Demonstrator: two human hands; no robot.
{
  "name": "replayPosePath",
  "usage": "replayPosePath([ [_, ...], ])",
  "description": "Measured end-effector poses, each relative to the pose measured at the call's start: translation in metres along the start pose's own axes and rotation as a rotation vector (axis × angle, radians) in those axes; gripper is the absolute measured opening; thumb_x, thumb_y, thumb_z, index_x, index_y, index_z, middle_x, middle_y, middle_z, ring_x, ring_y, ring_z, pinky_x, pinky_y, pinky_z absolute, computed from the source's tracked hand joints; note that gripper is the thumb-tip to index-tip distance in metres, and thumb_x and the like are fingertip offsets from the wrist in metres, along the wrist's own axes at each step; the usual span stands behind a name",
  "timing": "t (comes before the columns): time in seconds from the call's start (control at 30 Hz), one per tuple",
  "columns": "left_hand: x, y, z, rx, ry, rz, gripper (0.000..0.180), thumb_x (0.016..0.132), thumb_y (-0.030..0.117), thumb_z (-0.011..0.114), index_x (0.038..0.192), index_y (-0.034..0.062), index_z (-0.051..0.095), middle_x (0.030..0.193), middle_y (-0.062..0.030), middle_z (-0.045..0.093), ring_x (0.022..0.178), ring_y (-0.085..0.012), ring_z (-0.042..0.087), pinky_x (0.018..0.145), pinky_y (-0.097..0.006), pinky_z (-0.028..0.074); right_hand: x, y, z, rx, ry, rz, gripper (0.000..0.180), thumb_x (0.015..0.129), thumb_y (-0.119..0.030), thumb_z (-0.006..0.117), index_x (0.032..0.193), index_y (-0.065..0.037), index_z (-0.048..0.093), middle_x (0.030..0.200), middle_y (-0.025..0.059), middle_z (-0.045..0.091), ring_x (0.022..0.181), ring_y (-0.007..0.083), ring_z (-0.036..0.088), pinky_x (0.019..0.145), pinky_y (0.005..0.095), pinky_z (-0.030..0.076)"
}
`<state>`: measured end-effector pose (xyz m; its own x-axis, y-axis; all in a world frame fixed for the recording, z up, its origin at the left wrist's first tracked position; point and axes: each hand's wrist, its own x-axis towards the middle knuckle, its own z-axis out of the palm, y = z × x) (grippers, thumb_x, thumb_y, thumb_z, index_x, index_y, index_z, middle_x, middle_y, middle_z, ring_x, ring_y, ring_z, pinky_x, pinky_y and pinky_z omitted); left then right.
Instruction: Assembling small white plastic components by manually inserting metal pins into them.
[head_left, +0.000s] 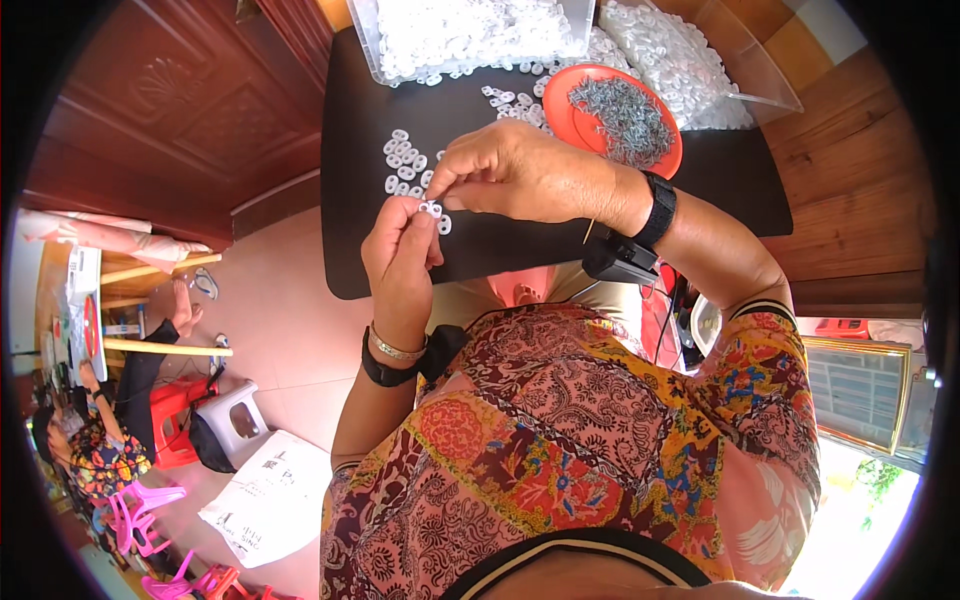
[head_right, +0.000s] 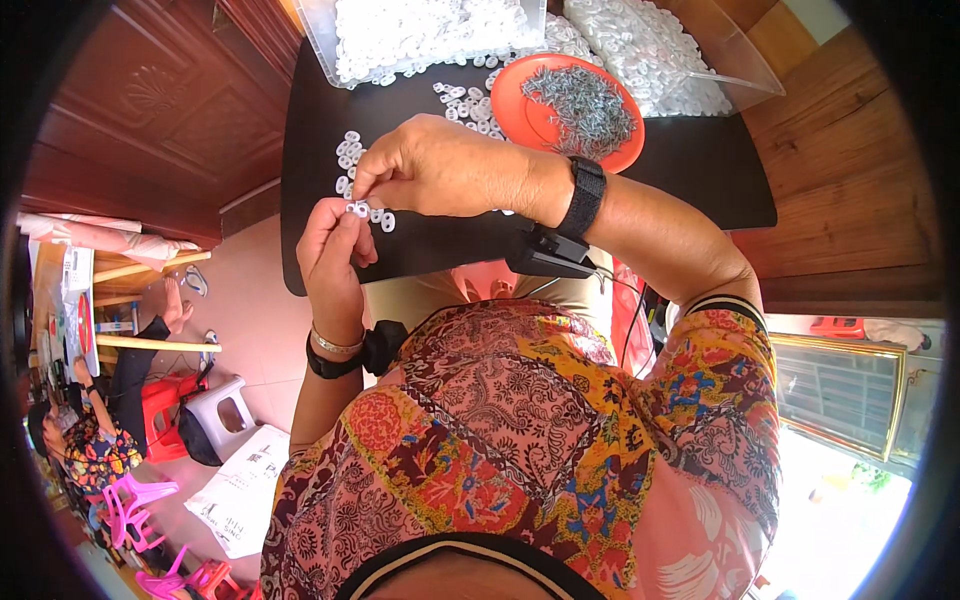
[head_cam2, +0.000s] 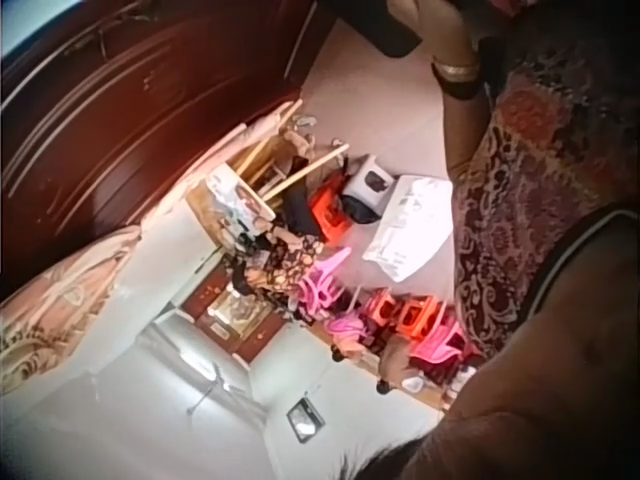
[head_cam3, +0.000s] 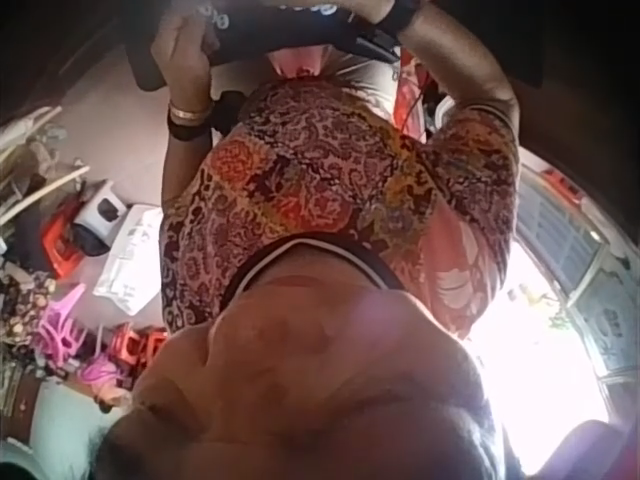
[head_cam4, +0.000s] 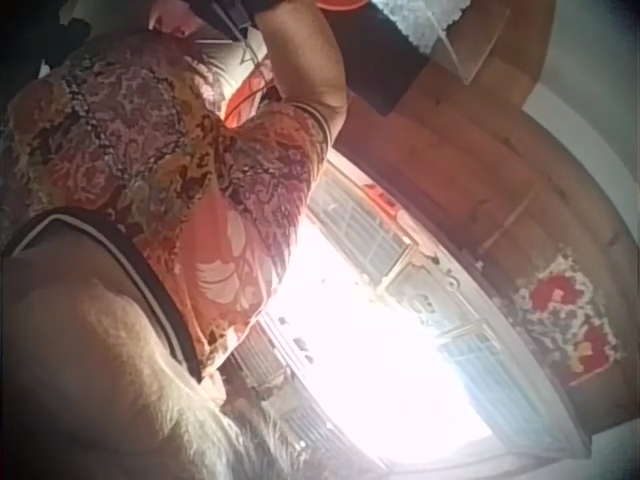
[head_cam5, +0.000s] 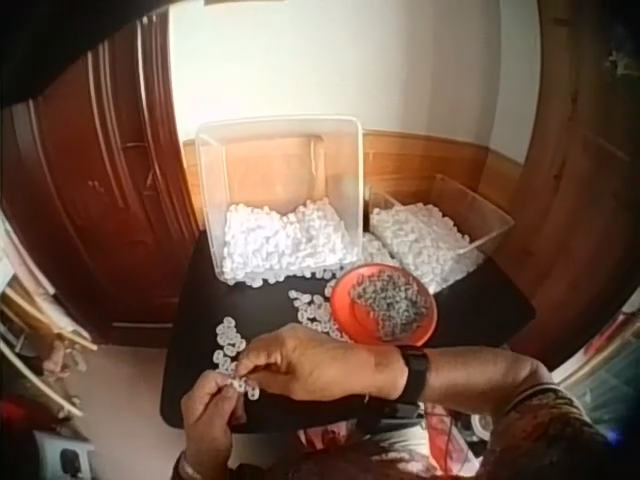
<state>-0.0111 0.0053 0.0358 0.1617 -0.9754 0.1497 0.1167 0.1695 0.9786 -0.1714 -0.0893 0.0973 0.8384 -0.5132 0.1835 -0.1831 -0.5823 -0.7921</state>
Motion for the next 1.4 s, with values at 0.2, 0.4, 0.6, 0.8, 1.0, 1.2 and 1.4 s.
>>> replayPosePath([
  [0.2,-0.002,-0.004,0.003,0.002,-0.036,0.035,0.013,0.092,0.011,0.05,0.084,0.0018,0.053,0.064,0.0019,0.047,0.056,-0.0037,0.041,0.05,-0.02,0.031,-0.006,-0.006,0.003,-0.044,0.042,0.023,0.008,0.082,-0.005,0.067,0.09,-0.004,0.066,0.082,0.0072,0.065,0.072,0.0179,0.064,0.062,0.029,0.048],
  [0.4,-0.002,0.001,0.008,-0.303,-0.162,-0.202,0.02,0.093,0.022,0.048,0.09,0.0028,0.054,0.067,-0.0028,0.052,0.056,-0.0098,0.048,0.052,-0.022,0.036,-0.012,0.001,0.004,-0.187,0.155,-0.219,0.008,0.078,-0.005,0.069,0.084,-0.006,0.064,0.077,0.0064,0.062,0.072,0.0234,0.063,0.061,0.0324,0.049],
  [0.6,-0.004,-0.006,0.006,-0.443,-0.3,-0.341,0.018,0.092,0.021,0.048,0.094,0.0033,0.052,0.068,-0.0033,0.05,0.059,-0.0128,0.05,0.054,-0.024,0.037,-0.023,0.007,0.003,-0.085,0.074,-0.26,0.015,0.077,-0.002,0.07,0.09,-0.008,0.065,0.079,0.0048,0.062,0.072,0.0214,0.063,0.062,0.0307,0.049],
  [0.8,-0.003,-0.007,0.009,-0.393,-0.246,-0.285,0.008,0.09,0.013,0.049,0.086,0.0053,0.048,0.064,-0.002,0.046,0.057,-0.0124,0.047,0.053,-0.023,0.036,-0.029,0.006,0.004,0.176,0.003,0.094,0.017,0.078,-0.002,0.071,0.094,-0.007,0.066,0.079,0.0019,0.062,0.072,0.0114,0.062,0.062,0.0258,0.049],
  [1.0,0.0,-0.003,0.017,-0.304,-0.145,-0.21,0.009,0.089,0.011,0.05,0.082,0.006,0.047,0.064,-0.0015,0.049,0.057,-0.0102,0.047,0.053,-0.022,0.036,-0.03,0.009,0.007,0.091,0.097,0.106,0.014,0.08,-0.004,0.07,0.093,-0.004,0.065,0.08,0.0022,0.063,0.07,0.01,0.061,0.061,0.0244,0.049],
  [1.2,0.0,-0.003,0.017,-0.269,-0.123,-0.205,0.01,0.089,0.011,0.05,0.081,0.0059,0.048,0.064,-0.0011,0.05,0.056,-0.0089,0.047,0.053,-0.022,0.036,-0.03,0.013,0.009,0.086,0.125,0.107,0.013,0.081,-0.006,0.069,0.093,-0.003,0.066,0.079,0.0026,0.064,0.071,0.0099,0.061,0.062,0.0249,0.049],
  [1.4,-0.001,-0.002,0.016,-0.104,-0.12,-0.165,0.011,0.09,0.013,0.049,0.082,0.0051,0.049,0.065,-0.0021,0.05,0.057,-0.0095,0.047,0.053,-0.022,0.036,-0.031,0.013,0.01,0.095,0.139,0.11,0.013,0.082,-0.007,0.069,0.093,-0.003,0.066,0.079,0.003,0.065,0.07,0.0086,0.06,0.062,0.0246,0.048],
])
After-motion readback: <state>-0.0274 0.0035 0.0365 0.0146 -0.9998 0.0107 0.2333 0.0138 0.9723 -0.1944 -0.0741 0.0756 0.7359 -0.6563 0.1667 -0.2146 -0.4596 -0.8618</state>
